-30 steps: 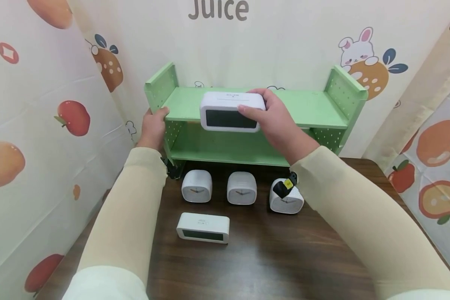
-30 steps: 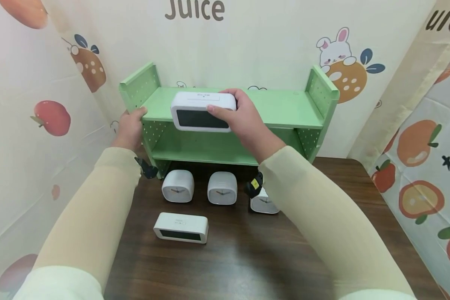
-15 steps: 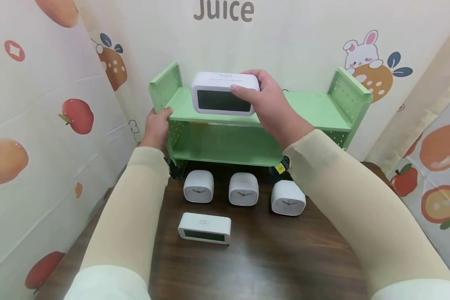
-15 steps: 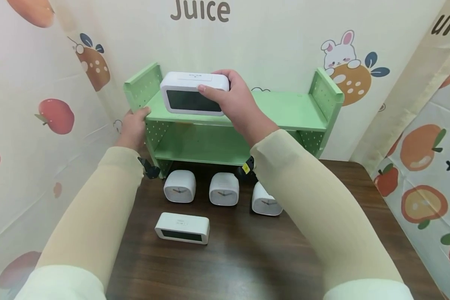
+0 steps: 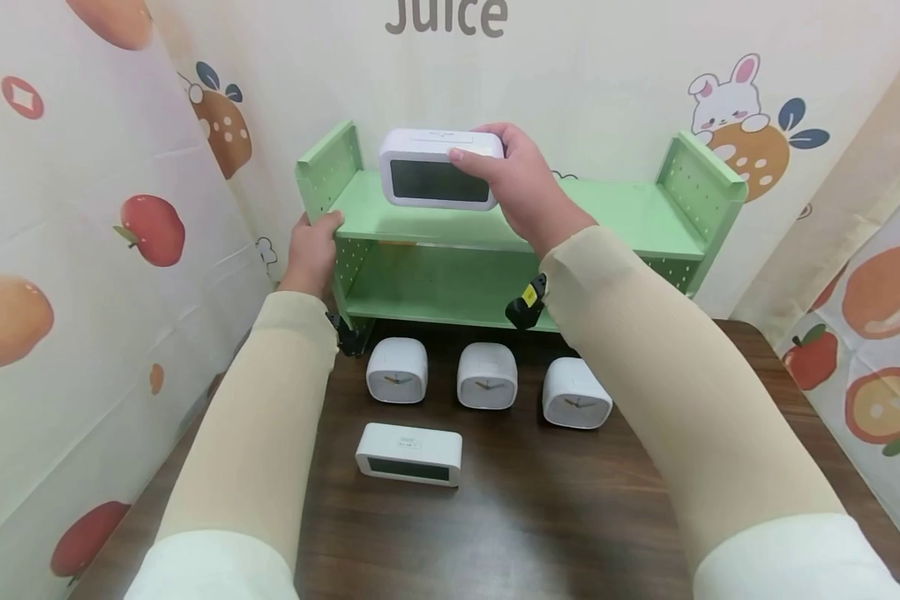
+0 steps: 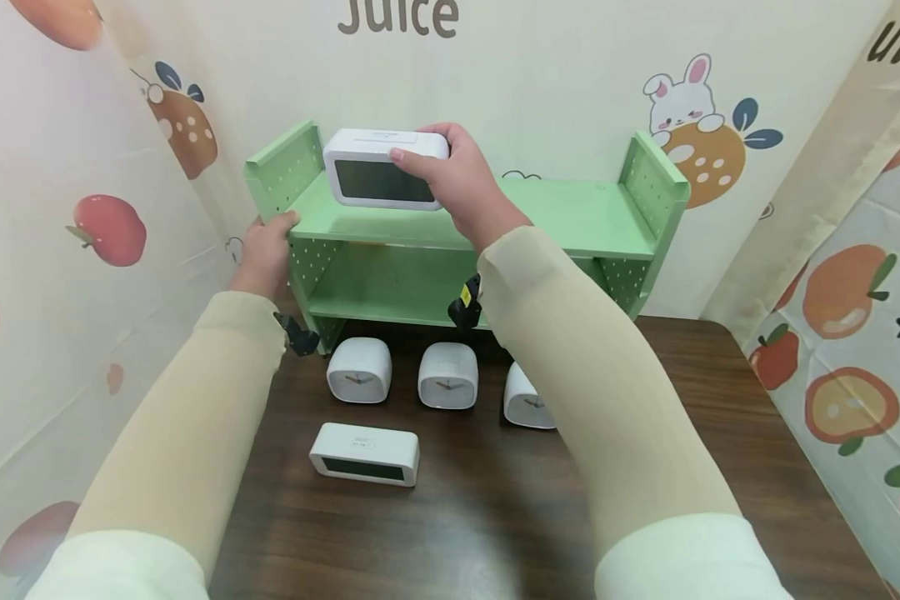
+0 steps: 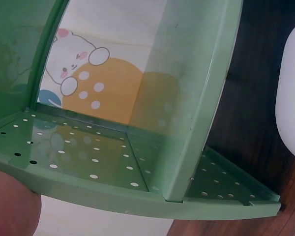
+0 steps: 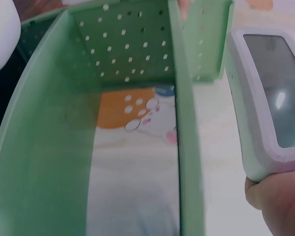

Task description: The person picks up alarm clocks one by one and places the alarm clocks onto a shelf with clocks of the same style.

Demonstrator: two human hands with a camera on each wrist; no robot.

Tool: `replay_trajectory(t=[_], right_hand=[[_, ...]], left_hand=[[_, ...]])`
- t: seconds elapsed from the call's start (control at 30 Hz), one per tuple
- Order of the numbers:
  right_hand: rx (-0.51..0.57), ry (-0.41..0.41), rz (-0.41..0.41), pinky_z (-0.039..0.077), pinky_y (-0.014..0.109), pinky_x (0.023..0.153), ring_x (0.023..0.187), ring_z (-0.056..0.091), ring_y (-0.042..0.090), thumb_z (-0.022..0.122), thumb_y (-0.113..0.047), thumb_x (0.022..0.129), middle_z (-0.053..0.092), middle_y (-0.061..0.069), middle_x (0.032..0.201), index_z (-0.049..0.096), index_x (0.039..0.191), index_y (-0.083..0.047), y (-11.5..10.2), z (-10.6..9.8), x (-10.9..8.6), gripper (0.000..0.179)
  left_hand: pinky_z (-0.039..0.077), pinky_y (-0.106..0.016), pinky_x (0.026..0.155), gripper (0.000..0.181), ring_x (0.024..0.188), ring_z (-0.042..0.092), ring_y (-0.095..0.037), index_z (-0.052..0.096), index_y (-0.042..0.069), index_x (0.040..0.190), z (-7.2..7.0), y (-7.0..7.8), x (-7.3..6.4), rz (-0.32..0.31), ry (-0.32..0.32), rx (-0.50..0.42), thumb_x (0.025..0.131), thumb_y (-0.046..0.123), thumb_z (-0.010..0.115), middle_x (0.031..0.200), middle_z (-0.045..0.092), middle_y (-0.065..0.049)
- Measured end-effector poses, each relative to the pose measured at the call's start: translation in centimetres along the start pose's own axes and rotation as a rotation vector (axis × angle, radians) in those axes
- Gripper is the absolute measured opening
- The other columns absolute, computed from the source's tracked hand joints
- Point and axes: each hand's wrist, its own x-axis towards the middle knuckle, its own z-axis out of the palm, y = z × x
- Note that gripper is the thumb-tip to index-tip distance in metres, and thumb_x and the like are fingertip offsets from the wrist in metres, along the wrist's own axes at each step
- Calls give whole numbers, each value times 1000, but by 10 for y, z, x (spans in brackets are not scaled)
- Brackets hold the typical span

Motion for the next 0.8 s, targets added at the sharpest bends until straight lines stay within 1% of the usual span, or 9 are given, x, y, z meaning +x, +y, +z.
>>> replay_trajectory(t=[0.17,0.37,0.5,0.63,0.73,0.8], right_hand=[[-26,21,46,49,34,100,121,54,21,74,-19,96,54,7,135,48,132,-9,9,-4,15,45],[-81,54,104,47,31,101,123,49,18,76,-23,96,52,4,137,48,136,-9,21,-9,28,51],[-109,65,128,47,31,102,124,49,18,77,-26,95,52,4,138,48,139,-11,26,-13,32,54],[-140,56,135,47,31,100,123,50,18,76,-27,95,51,3,139,48,140,-11,30,-15,33,56],[-146,46,138,47,31,100,122,51,19,76,-27,95,51,4,140,48,141,-11,33,-14,35,56],[-130,43,143,47,32,101,123,51,19,76,-26,95,51,4,140,48,141,-11,34,-14,36,56]], left_hand=[[37,-55,112,56,137,45,-27,32,32,161,-2,1,-1,-4,5,-20,108,46,45,155,43,-2],[37,-55,111,54,137,45,-29,37,31,158,2,1,0,-16,-2,-58,107,45,48,151,47,-2],[36,-54,113,54,136,46,-26,37,31,158,2,-1,2,2,-6,-41,107,45,47,153,46,-1],[35,-53,114,54,134,46,-23,35,31,159,2,-2,3,19,-2,-19,108,46,46,154,45,0],[35,-53,113,54,134,46,-24,35,32,159,2,-3,3,18,4,-16,108,46,45,153,46,-1],[36,-54,113,55,135,46,-25,34,31,159,2,-3,3,20,6,-15,108,45,45,152,46,-1]])
